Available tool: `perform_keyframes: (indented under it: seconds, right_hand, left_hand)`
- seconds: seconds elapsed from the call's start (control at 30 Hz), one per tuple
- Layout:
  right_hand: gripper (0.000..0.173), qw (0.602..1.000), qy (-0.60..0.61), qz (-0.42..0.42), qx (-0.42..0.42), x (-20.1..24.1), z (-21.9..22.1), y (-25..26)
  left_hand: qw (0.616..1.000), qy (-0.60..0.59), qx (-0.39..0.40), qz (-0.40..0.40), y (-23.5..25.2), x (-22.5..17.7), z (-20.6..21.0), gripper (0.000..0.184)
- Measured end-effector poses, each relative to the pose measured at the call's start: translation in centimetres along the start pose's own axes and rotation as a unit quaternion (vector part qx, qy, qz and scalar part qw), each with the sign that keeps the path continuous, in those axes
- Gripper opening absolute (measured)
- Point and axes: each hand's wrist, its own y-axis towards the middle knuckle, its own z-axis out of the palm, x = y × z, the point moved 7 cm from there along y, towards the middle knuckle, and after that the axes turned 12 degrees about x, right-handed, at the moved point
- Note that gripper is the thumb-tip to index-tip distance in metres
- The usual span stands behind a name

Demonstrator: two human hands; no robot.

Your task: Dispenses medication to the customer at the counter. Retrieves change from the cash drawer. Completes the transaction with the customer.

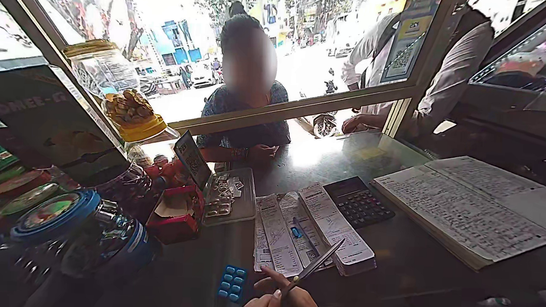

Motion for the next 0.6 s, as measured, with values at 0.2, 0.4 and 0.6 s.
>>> perform_keyframes:
  seconds: [0.2, 0.4, 0.6]
  right_hand:
    - [0.065, 0.994, 0.098, 0.010, -0.042, -0.7, -3.6, -4.3]
    - [0.066, 0.948, -0.260, 0.149, -0.109, 1.6, -7.4, -8.2]
    - [0.058, 0.958, -0.247, 0.128, -0.069, 2.0, -7.4, -9.9]
  left_hand:
    - [0.948, -0.307, -0.053, 0.066, 1.1, 3.1, -1.2, 0.033]
    - [0.928, -0.113, 0.176, -0.309, 0.5, 10.9, 2.0, 0.082]
    - [0.913, -0.126, 0.161, -0.352, -2.1, 11.4, 0.9, 0.097]
